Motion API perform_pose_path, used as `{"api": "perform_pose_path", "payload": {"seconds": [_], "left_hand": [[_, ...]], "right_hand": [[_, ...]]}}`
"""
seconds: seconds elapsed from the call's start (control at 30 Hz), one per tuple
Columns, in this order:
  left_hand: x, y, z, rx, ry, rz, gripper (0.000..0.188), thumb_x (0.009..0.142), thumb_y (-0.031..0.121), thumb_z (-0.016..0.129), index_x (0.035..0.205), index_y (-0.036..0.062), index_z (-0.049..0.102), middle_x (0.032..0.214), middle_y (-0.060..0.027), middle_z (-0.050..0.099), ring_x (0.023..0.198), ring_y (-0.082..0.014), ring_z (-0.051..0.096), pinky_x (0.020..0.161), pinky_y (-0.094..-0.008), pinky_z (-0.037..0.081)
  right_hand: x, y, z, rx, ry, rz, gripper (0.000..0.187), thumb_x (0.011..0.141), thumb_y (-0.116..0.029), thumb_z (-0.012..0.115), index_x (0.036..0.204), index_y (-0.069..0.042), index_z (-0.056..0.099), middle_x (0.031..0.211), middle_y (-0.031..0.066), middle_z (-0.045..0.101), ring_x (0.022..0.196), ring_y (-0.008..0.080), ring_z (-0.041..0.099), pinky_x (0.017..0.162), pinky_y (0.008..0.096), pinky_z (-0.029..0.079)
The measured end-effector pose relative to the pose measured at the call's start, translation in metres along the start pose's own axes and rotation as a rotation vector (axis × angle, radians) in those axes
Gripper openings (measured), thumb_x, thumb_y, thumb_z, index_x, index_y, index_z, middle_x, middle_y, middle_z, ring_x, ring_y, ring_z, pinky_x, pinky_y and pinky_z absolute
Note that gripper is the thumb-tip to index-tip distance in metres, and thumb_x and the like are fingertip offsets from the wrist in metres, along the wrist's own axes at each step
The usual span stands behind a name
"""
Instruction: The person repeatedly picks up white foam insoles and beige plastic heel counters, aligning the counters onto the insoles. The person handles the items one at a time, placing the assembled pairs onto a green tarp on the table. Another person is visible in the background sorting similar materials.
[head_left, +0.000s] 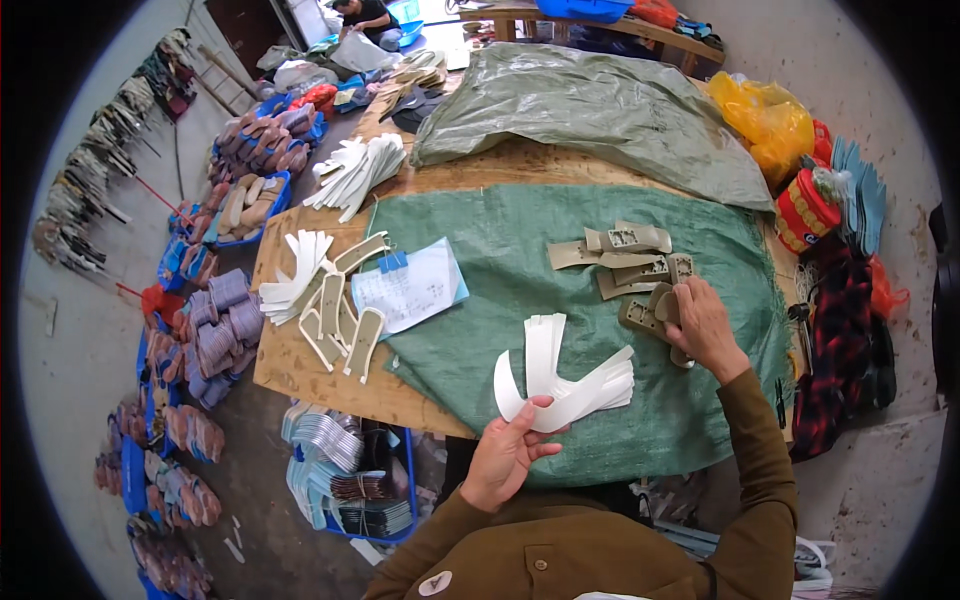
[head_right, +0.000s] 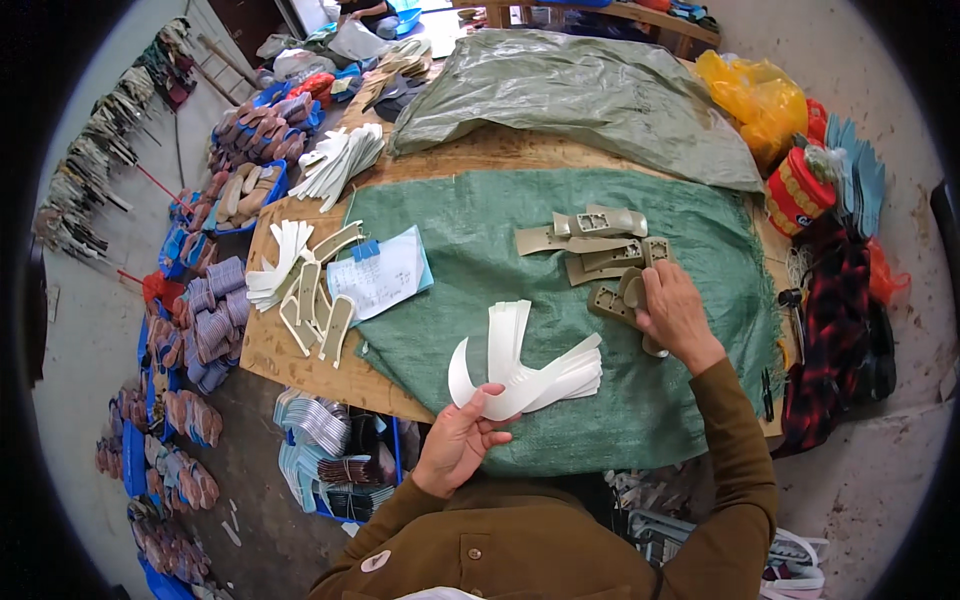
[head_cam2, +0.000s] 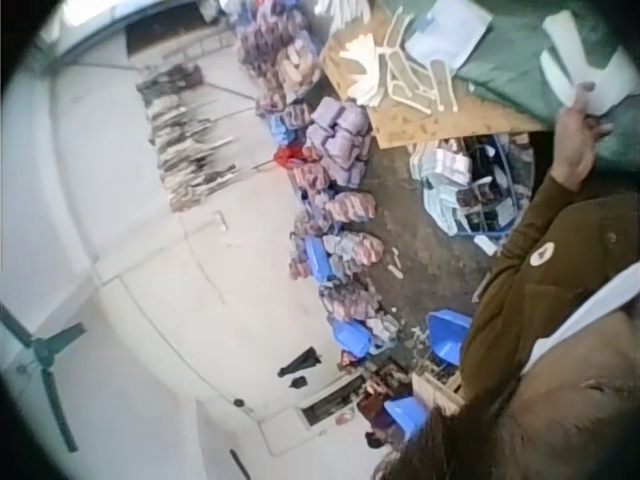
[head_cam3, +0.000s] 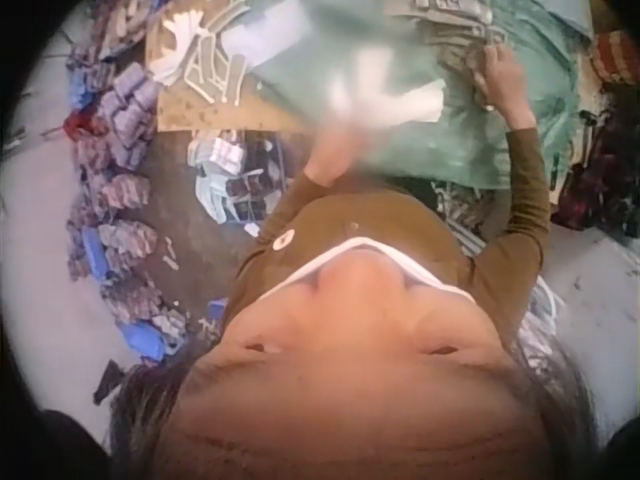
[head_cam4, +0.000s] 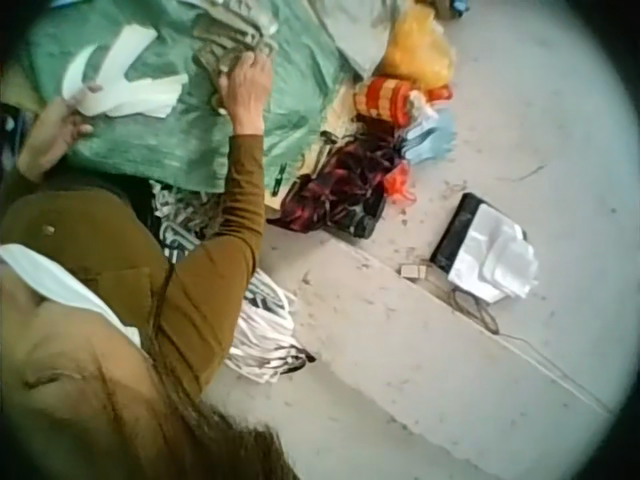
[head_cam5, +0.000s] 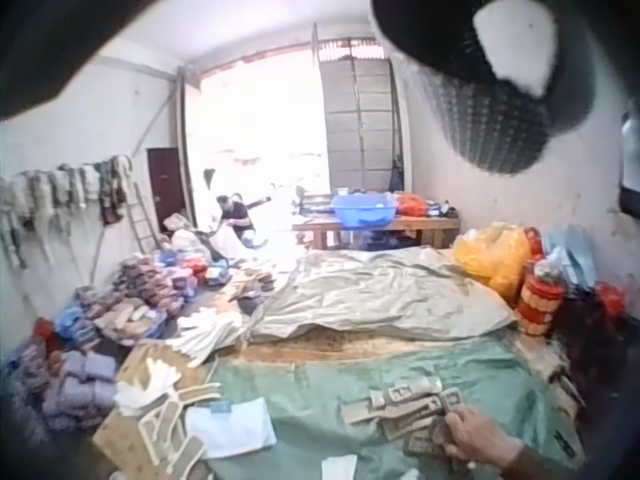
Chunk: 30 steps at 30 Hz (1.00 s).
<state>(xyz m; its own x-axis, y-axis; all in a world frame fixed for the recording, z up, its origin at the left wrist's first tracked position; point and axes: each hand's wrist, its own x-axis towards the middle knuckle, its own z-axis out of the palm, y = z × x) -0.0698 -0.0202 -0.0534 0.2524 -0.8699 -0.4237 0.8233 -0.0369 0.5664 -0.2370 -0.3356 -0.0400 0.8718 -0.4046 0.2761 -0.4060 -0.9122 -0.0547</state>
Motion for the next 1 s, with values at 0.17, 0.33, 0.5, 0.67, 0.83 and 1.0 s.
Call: {"api": "perform_pose_path", "payload": {"seconds": [0.17,0.33,0.5,0.67,0.83,1.0], "left_hand": [[-0.002,0.005,0.007,-0.049,0.018,0.050,0.035,0.102,0.027,0.049,0.126,0.0028,0.054,0.125,-0.0091,0.060,0.107,-0.0160,0.062,0.083,-0.0294,0.056],[0.002,-0.002,0.002,-0.155,0.098,0.101,0.035,0.100,0.021,0.053,0.129,0.0011,0.051,0.128,-0.0115,0.057,0.110,-0.0172,0.060,0.093,-0.0303,0.054],[0.011,-0.007,0.007,-0.283,0.052,0.024,0.037,0.101,0.018,0.049,0.130,-0.0048,0.045,0.136,-0.0159,0.050,0.125,-0.0235,0.050,0.107,-0.0358,0.046],[0.009,0.004,0.018,-0.425,-0.046,-0.036,0.045,0.104,0.025,0.037,0.137,-0.0059,0.036,0.139,-0.0256,0.044,0.134,-0.0312,0.041,0.114,-0.0440,0.036],[0.010,0.003,0.018,-0.425,-0.056,-0.041,0.048,0.105,0.029,0.034,0.143,-0.0007,0.030,0.146,-0.0265,0.036,0.138,-0.0329,0.035,0.115,-0.0457,0.036],[0.010,0.001,0.020,-0.386,-0.049,-0.033,0.049,0.106,0.032,0.032,0.144,0.0016,0.029,0.146,-0.0264,0.035,0.139,-0.0323,0.033,0.114,-0.0454,0.036]], "right_hand": [[-0.015,0.011,0.007,0.111,0.078,0.070,0.053,0.069,-0.010,0.073,0.114,-0.002,0.047,0.104,0.0194,0.057,0.096,0.0395,0.057,0.084,0.0450,0.047],[-0.024,-0.017,-0.022,0.799,0.462,0.486,0.035,0.087,-0.011,0.068,0.115,-0.004,0.049,0.103,0.0101,0.058,0.091,0.0201,0.057,0.081,0.0295,0.046],[-0.073,-0.011,0.011,0.896,0.637,0.645,0.033,0.092,-0.012,0.064,0.122,-0.006,0.051,0.101,0.0017,0.056,0.089,0.0092,0.053,0.077,0.0265,0.045],[-0.114,-0.039,-0.030,0.620,0.386,0.715,0.021,0.089,-0.011,0.065,0.105,-0.002,0.056,0.095,0.0079,0.061,0.081,0.0169,0.058,0.071,0.0304,0.046],[-0.130,-0.056,-0.046,0.145,-0.147,0.769,0.013,0.085,-0.010,0.064,0.092,-0.001,0.060,0.085,0.0137,0.064,0.070,0.0304,0.062,0.066,0.0395,0.047],[-0.097,-0.106,-0.050,1.312,0.327,0.960,0.024,0.091,-0.014,0.061,0.110,-0.001,0.055,0.099,0.0120,0.067,0.071,0.0163,0.065,0.057,0.0254,0.054]]}}
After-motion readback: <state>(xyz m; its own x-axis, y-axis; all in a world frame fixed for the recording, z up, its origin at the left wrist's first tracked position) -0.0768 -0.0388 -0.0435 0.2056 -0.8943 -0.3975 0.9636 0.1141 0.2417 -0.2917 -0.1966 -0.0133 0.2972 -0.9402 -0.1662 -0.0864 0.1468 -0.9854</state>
